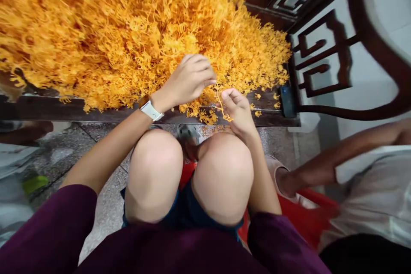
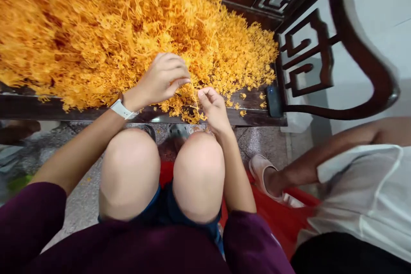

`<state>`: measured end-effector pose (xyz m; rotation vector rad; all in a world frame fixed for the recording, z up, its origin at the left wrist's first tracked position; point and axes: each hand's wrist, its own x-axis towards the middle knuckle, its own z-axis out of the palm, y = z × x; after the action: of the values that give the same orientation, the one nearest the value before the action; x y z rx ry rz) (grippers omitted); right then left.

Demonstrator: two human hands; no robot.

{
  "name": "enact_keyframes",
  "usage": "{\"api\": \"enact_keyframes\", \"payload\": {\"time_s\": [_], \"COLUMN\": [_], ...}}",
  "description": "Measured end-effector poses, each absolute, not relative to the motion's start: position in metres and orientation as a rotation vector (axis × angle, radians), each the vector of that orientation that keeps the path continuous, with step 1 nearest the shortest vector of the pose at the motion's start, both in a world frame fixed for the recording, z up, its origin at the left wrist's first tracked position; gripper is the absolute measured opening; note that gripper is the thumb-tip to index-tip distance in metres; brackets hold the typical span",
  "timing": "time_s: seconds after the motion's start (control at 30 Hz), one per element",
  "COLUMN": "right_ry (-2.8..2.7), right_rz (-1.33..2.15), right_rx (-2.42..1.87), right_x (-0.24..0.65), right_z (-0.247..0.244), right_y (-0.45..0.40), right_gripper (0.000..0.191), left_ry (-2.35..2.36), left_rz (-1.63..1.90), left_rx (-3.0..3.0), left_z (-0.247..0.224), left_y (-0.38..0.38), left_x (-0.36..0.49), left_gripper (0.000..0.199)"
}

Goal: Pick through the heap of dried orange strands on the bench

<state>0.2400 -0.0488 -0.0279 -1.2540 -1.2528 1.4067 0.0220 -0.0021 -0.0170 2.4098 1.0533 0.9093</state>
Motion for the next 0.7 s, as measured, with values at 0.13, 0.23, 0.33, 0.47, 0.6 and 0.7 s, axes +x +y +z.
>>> {"api": "enact_keyframes", "payload": {"time_s": [0.13, 0.23, 0.33, 0.47, 0.6, 0.7], "right_ry": [-1.297, -1.354, -1.370, -1.360, -1.346, -1.330], "right_rz": [1.497, 1.574, 1.607, 1.661, 1.637, 1.488], "right_rx": [-1.199, -1.208, -1.220, -1.180, -1.185, -1.182], "right_x": [0.242, 0.246, 0.248, 0.247, 0.247, 0.246], "right_z": [-0.043, -0.052, -0.057, -0.064, -0.066, -0.052], "right_y": [-0.029, -0.019, -0.015, -0.015, -0.018, -0.018], "right_gripper": [0.032, 0.025, 0.020, 0.021, 0.019, 0.018], "left_ry": [1.062, 1.043, 1.081, 1.166, 1.126, 1.063], "left_rz": [0.760, 0.648, 0.581, 0.630, 0.772, 0.872], "left_rx": [2.444, 2.433, 2.379, 2.348, 2.372, 2.506], "left_z": [-0.030, -0.032, -0.028, -0.021, -0.023, -0.019], "left_y": [0.006, 0.012, 0.017, 0.020, 0.014, 0.007], "left_x": [0.010, 0.003, 0.001, 0.004, 0.005, -0.001], "left_gripper": [0.030, 0.032, 0.036, 0.037, 0.037, 0.033]}}
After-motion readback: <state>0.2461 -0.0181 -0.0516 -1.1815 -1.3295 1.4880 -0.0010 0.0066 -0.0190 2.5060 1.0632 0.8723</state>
